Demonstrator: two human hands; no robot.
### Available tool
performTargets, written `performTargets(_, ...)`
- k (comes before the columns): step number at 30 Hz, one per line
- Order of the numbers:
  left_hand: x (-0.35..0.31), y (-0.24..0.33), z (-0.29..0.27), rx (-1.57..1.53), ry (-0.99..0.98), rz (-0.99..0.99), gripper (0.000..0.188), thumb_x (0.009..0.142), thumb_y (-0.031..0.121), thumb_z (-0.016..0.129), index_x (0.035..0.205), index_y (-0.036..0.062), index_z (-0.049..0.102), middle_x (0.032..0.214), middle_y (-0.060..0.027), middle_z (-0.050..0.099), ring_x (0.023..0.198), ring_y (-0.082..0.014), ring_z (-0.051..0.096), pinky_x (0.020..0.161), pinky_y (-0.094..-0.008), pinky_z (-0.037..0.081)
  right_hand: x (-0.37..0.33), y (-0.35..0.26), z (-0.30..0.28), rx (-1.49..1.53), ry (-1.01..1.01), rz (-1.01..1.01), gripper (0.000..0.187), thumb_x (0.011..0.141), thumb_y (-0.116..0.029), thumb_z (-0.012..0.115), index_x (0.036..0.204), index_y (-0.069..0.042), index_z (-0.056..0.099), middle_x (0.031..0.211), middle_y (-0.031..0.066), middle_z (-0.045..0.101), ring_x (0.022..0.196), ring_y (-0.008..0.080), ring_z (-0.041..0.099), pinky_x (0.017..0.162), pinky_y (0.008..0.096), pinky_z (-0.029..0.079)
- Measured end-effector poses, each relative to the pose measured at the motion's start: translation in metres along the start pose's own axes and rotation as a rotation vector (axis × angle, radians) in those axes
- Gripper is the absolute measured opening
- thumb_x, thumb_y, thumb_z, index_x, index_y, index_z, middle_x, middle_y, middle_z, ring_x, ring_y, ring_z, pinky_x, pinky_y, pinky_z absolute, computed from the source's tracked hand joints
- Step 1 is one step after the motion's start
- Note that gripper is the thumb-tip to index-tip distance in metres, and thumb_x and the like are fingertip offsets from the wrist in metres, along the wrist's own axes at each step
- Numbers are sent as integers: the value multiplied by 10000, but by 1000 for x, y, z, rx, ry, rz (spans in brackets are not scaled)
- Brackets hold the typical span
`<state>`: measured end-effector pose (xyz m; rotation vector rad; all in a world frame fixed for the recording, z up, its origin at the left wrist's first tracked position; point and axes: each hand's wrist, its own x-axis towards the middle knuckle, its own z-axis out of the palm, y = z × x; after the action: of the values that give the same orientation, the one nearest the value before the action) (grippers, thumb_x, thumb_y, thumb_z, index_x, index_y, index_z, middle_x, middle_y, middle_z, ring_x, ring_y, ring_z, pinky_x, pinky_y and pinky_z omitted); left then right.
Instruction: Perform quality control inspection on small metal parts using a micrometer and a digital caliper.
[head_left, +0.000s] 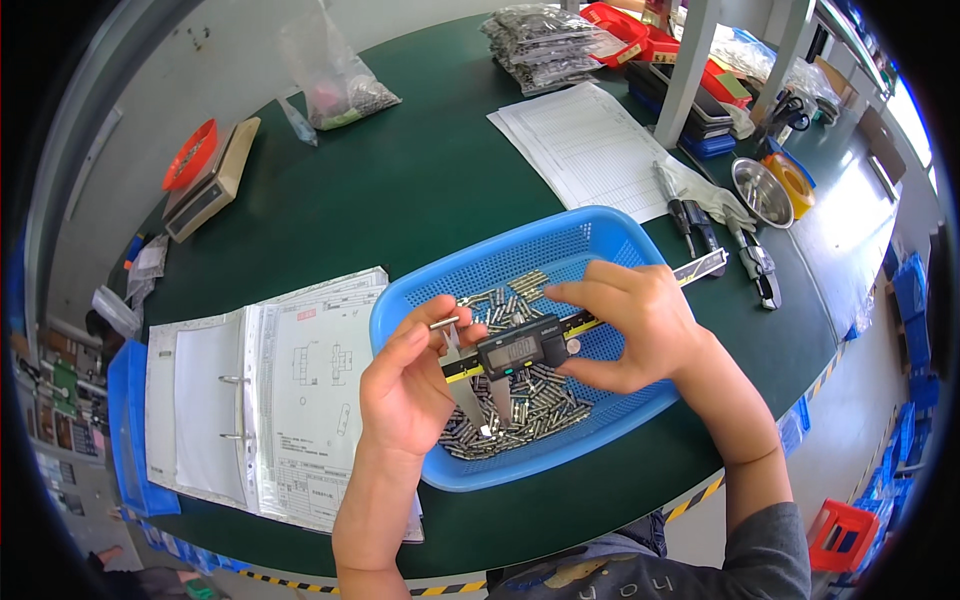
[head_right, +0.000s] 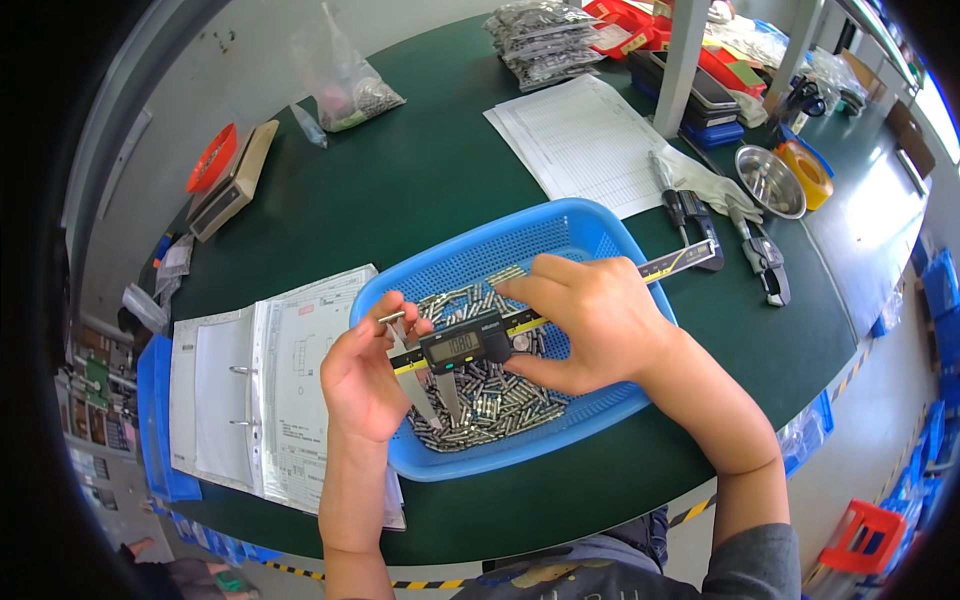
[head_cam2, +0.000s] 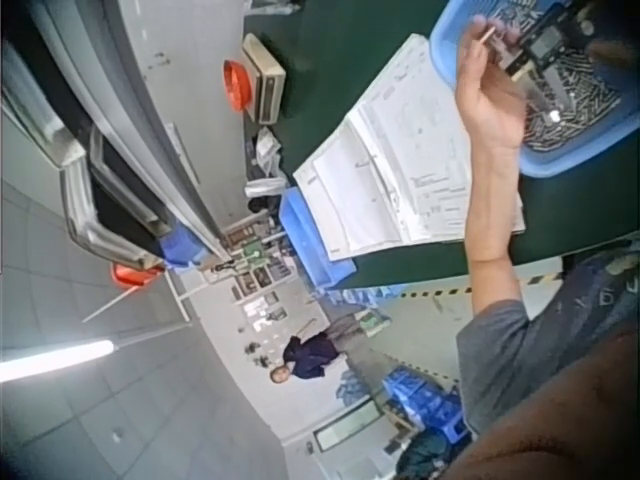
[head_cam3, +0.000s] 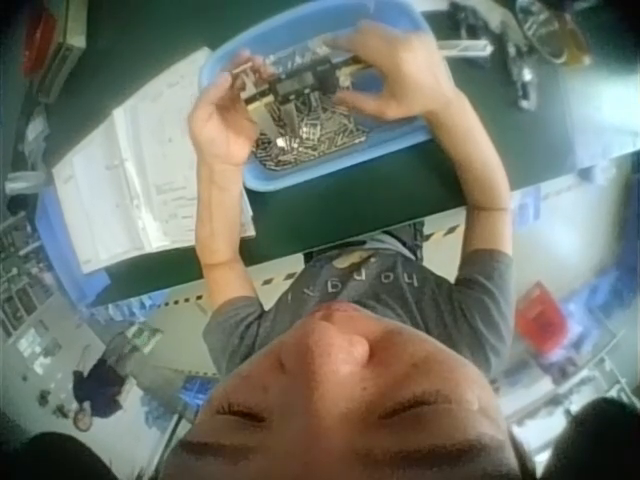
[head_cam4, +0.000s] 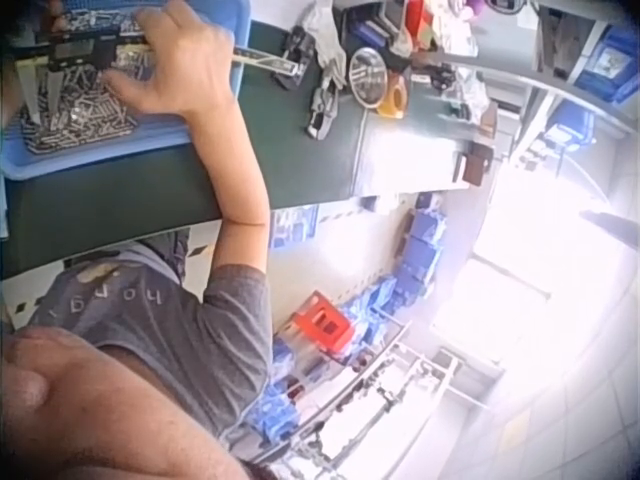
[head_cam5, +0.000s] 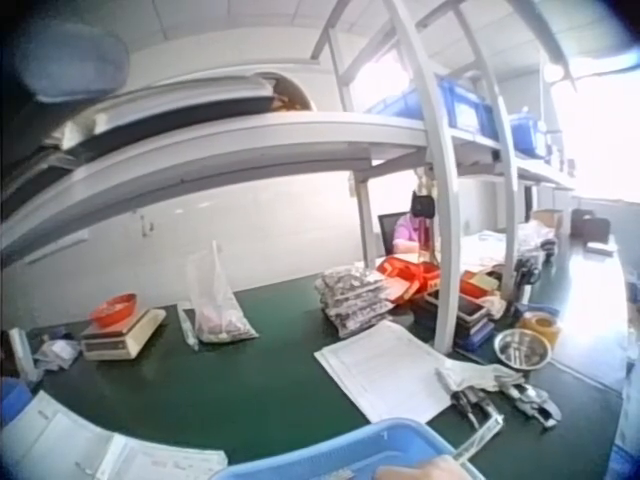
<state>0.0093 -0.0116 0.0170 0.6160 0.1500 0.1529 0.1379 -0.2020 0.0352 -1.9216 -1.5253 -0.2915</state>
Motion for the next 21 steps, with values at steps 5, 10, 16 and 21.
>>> performTargets(5,4,-6,-1,104,-13,45,194,817,111,518,986,24,558,951,-90,569,888,-197,551,789,-325,445,-4,4,0,-102,15,-99,392,555,-380,720,722,-64,560,574,27,440,435,195,458,391,295,335)
performTargets(10,4,-11,1,225,65,103,192,825,132,531,980,23,565,932,-80,578,870,-175,554,741,-285,454,-1,3,2,-131,46,-188,478,478,-482,729,586,-71,510,500,17,410,365,168,395,355,269,277)
performTargets(16,5,-14,2,469,102,172,167,835,126,527,955,22,578,897,-50,588,818,-114,557,655,-213,436,2,-3,6,-195,80,-205,498,476,-478,740,588,-56,502,495,13,385,378,147,374,360,256,261)
performTargets(21,8,-20,0,499,109,239,155,843,129,515,928,15,578,868,-49,585,790,-99,550,659,-202,432,1,-5,5,-211,58,-223,501,494,-487,736,594,-54,506,494,11,383,393,146,370,369,254,259)
